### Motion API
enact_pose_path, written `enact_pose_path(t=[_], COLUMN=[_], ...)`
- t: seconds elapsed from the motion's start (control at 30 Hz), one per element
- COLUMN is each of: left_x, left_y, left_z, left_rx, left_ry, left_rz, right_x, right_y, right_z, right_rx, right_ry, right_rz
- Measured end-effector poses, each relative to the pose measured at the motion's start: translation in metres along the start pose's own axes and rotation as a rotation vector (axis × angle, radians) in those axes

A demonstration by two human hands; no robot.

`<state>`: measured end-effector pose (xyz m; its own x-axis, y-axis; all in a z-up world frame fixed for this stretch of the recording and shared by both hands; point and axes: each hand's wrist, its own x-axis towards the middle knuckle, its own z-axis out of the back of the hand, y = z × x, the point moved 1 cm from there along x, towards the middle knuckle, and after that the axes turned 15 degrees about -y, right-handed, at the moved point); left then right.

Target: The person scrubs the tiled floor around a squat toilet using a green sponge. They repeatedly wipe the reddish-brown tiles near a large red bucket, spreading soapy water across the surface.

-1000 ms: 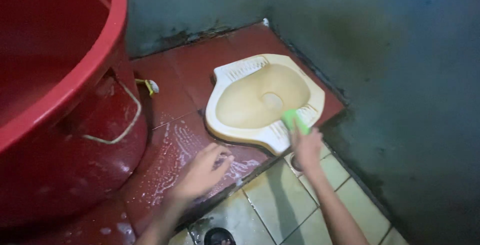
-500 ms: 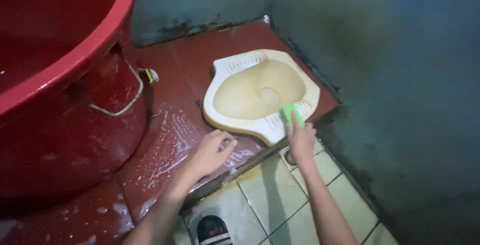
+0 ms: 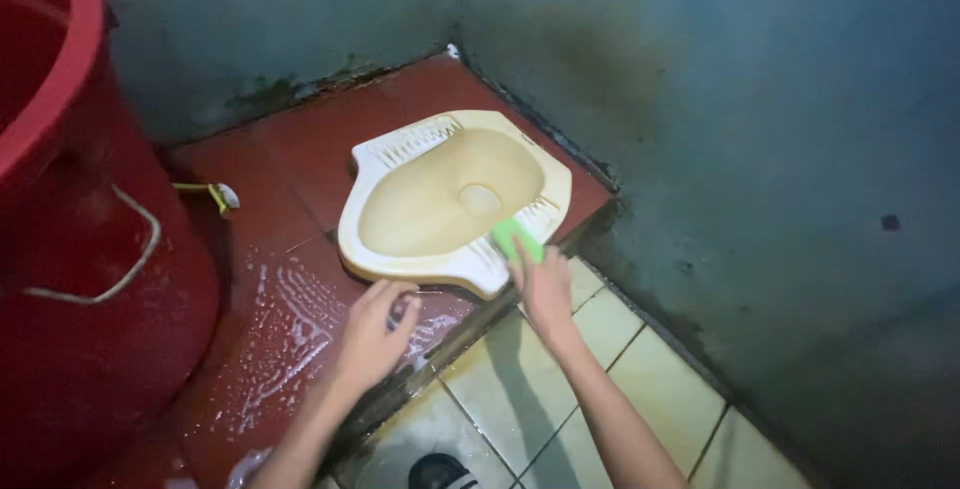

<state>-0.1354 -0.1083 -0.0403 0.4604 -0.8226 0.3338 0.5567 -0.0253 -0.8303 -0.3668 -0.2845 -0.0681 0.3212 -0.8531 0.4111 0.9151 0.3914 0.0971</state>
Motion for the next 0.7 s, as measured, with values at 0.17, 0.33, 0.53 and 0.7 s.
enact_pose_path(t=[0.17,0.33,0.53,0.7], left_x=[0.010,0.020,0.025,0.031], left_y=[-0.012,-0.019,-0.009,-0.014], left_z=[-0.016,-0.032,-0.040,-0.039], left_rx=[0.003,0.014,0.047,0.129], left_ry=[-0.030,-0.024,0.008,0.046], left_rz=[-0.037,0.045,0.100,0.163], right_x=[-0.038,0.017,0.043,-0.009], right_y=[0.016,-0.042,-0.047,0.011], right_z=[-0.001,-0.048,-0.055,-0.008], right_rx=[0.074,0.028,0.024,0.006], right_ry=[-0.072,-0.221,-0.065,-0.273], right_rz=[0.302,0.272,-0.065,0.376])
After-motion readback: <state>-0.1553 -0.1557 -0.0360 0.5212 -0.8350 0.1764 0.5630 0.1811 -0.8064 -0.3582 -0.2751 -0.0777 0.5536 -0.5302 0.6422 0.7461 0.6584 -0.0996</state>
